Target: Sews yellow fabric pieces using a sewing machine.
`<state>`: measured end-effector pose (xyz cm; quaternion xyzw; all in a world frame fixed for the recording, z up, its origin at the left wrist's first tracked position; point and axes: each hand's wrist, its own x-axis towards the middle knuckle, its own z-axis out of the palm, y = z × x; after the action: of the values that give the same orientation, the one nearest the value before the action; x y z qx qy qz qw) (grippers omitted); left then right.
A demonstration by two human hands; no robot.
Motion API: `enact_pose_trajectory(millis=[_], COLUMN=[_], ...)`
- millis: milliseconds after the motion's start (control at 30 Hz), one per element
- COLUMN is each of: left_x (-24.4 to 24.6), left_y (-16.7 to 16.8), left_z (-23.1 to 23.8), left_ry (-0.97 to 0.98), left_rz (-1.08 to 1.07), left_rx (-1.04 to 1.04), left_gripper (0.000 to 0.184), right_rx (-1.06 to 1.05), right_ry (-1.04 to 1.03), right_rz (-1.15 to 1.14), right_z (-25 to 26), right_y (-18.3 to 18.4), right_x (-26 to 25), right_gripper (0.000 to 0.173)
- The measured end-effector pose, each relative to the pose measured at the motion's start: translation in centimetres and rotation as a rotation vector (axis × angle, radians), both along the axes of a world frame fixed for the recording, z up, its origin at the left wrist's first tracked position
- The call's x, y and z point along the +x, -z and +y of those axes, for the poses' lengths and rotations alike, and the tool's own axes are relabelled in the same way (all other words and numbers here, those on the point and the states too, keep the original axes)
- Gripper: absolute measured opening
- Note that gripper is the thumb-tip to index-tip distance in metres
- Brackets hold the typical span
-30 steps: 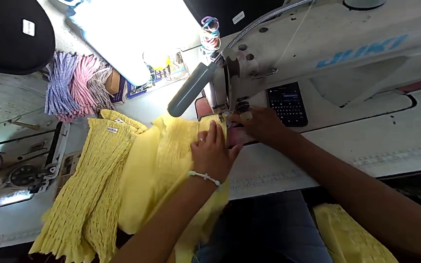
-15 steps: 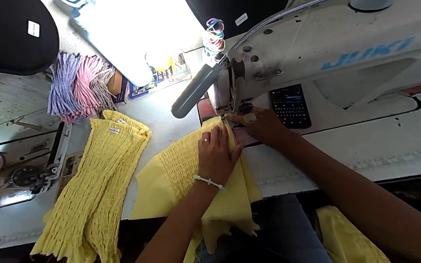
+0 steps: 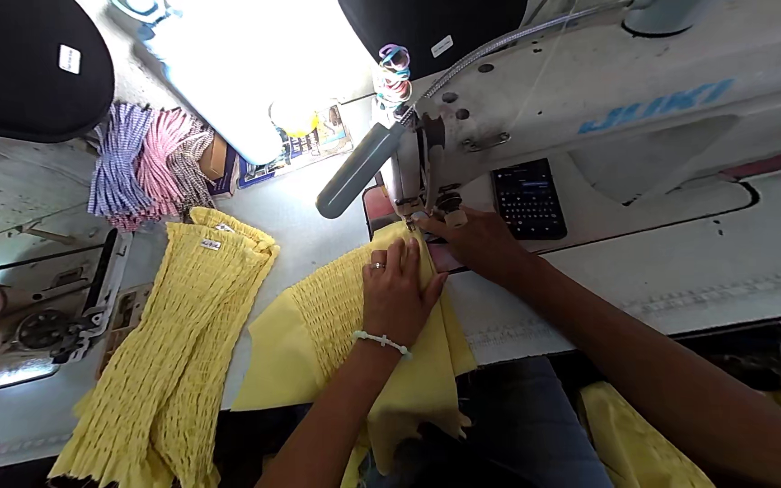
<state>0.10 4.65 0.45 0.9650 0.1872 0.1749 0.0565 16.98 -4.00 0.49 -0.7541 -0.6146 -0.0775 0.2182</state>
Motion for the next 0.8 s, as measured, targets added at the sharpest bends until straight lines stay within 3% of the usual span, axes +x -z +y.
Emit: enact_pose_trajectory(millis=[267,400,500,633,800], left_x=[0.0,-0.1,-0.1,-0.4,-4.1], left_y=[0.0,0.1,0.0,-0.6,-0.8], left_z=[0.3,0.9,1.4,1.2,-1.7], left_ry=[0.004,0.027,0.057,0.052,0.067], left_rz=[0.005,-0.008,0.009,0.056,-0.048], left_rx=[-0.031,-0.052,-0.07,-0.088,-0.078], left_gripper=[0.061,0.059,0.059,0.056,0.036], right_rx=[-0.043,0.159,0.2,0.063,-0.075], right_ry=[0.015,0.014,0.018,0.009,0.079], right_rz=[0.111,0.26,0.449,0.756,0.898], right_z=[-1.8,-7.0,-11.9,-15.3,-14.5], right_y=[-1.4,-2.4,-2.3,1.2,5.5], right_x=[-0.9,-3.5,-7.4,-13.5,-17.2], right_gripper=[0.035,0.021,0.022,0.021,0.033])
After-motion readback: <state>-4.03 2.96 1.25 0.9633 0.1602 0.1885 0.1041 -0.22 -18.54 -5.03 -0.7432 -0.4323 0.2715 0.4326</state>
